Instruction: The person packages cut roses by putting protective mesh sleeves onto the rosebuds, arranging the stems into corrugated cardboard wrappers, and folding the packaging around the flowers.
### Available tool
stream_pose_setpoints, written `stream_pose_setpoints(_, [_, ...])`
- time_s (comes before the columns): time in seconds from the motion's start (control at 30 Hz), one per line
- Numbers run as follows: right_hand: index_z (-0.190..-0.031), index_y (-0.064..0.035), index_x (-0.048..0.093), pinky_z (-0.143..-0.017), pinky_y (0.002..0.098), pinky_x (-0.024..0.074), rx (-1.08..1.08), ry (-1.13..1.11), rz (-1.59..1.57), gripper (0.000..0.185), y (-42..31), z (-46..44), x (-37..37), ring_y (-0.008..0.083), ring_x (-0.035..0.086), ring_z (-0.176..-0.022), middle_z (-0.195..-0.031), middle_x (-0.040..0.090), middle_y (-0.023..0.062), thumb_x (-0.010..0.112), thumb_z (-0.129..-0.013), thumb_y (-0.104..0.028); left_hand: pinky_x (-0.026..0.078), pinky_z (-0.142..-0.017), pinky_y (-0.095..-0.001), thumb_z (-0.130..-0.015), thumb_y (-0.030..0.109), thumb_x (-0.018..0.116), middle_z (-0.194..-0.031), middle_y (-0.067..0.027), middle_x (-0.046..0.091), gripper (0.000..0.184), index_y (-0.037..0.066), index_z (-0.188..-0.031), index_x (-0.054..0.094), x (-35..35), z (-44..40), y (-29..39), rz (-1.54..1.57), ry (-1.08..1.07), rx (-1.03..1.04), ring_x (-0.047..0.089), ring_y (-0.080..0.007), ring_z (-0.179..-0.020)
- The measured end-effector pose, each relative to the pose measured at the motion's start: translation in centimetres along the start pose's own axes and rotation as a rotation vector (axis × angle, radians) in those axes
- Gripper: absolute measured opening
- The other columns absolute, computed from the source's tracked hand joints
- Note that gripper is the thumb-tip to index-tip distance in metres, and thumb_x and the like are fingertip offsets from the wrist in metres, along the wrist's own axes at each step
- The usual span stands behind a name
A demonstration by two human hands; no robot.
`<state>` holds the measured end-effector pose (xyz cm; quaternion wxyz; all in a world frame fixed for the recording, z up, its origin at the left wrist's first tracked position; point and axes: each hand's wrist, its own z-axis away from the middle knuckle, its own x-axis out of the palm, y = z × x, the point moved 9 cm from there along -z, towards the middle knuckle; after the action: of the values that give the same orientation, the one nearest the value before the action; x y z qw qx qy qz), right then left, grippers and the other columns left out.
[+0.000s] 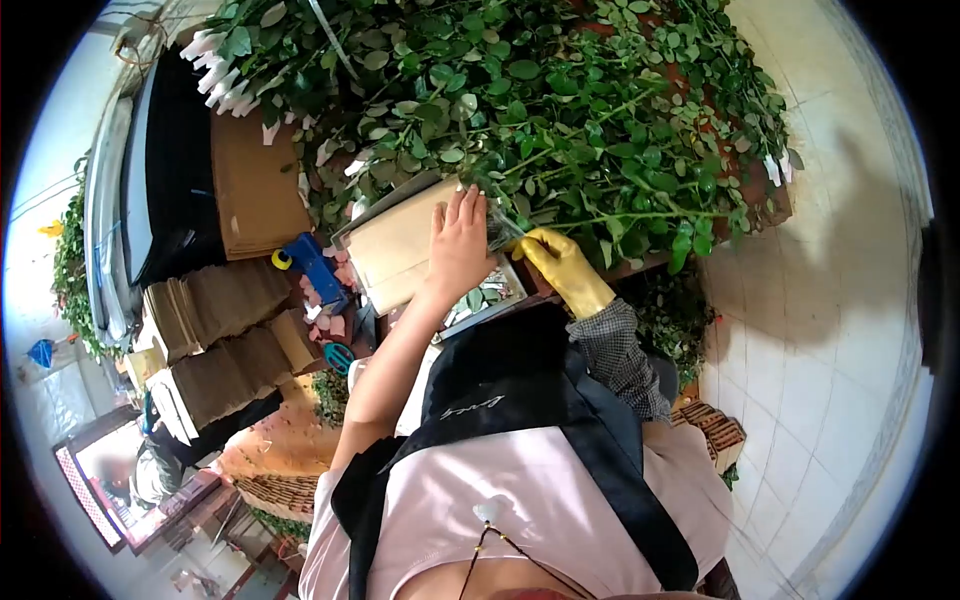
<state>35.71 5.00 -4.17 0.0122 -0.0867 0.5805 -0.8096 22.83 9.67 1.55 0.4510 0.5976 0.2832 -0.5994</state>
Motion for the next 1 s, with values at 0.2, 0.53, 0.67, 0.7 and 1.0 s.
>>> stream_pose_setpoints(0.2, [-0.101, -0.0009, 0.068, -0.079, 0.0249, 0.0473, 0.127, -0.002, -0.038, 0.016, -1.0, 2.8, 1.1, 0.0096, 0.058, -0.086, -0.093, 0.066, 0.0016, 0.059, -0.097, -0.014, 0.028, -0.117, -0.0455, -0.071, 0.014, 0.071, -0.122, -0.012, 0.063, 0.046, 0.005, -0.116, 0.067, 0.1, -0.4, -1.1, 0.106, 0.039, -0.063, 0.053, -0.0299, -0.122])
stream_pose_setpoints(0.53, [-0.119, -0.0004, 0.055, -0.091, 0.0297, 0.0474, 0.184, 0.041, -0.089, 0.027, 11.0, -4.7, 0.8, 0.0194, 0.059, -0.1, -0.108, 0.062, 0.0114, 0.059, -0.097, -0.016, 0.028, -0.116, -0.0472, -0.08, 0.02, 0.067, -0.119, -0.0193, 0.064, 0.031, 0.008, -0.108, 0.072, -1.7, 0.4, -1.0, 0.214, 0.121, 0.061, 0.052, -0.0359, -0.125])
stream_pose_setpoints(0.67, [-0.127, 0.0023, 0.048, -0.097, 0.0315, 0.0454, 0.198, 0.056, -0.043, 0.038, 11.6, -4.9, -0.1, 0.0224, 0.056, -0.11, -0.12, 0.057, 0.0148, 0.061, -0.097, -0.016, 0.034, -0.111, -0.0493, -0.084, 0.017, 0.071, -0.135, -0.0236, 0.05, 0.046, 0.003, -0.125, 0.056, -6.5, 6.7, -4.9, 0.292, 0.41, -0.051, 0.042, -0.0417, -0.131])
stream_pose_setpoints(0.7, [-0.129, 0.003, 0.046, -0.098, 0.0319, 0.0449, 0.2, 0.064, -0.02, 0.041, 11.8, -4.6, 0.2, 0.0232, 0.056, -0.113, -0.124, 0.056, 0.0156, 0.061, -0.097, -0.017, 0.035, -0.109, -0.054, -0.084, 0.02, 0.072, -0.138, -0.0225, 0.046, 0.057, 0.004, -0.135, 0.05, -7.0, 9.2, -7.1, 0.158, 0.452, -0.18, 0.041, -0.0394, -0.131])
stream_pose_setpoints(1.0, [-0.143, -0.0054, 0.036, -0.11, 0.0388, 0.0396, 0.373, 0.082, -0.575, 0.052, 10.8, 3.4, 1.3, 0.0274, 0.05, -0.127, -0.14, 0.05, 0.019, 0.052, -0.102, -0.033, 0.043, -0.059, -0.0304, -0.096, 0.024, 0.061, -0.065, -0.0083, 0.059, 0.03, -0.005, -0.088, 0.064, 2.7, 19.3, -16.3, 0.86, 0.458, -0.592, 0.052, -0.0116, -0.063])
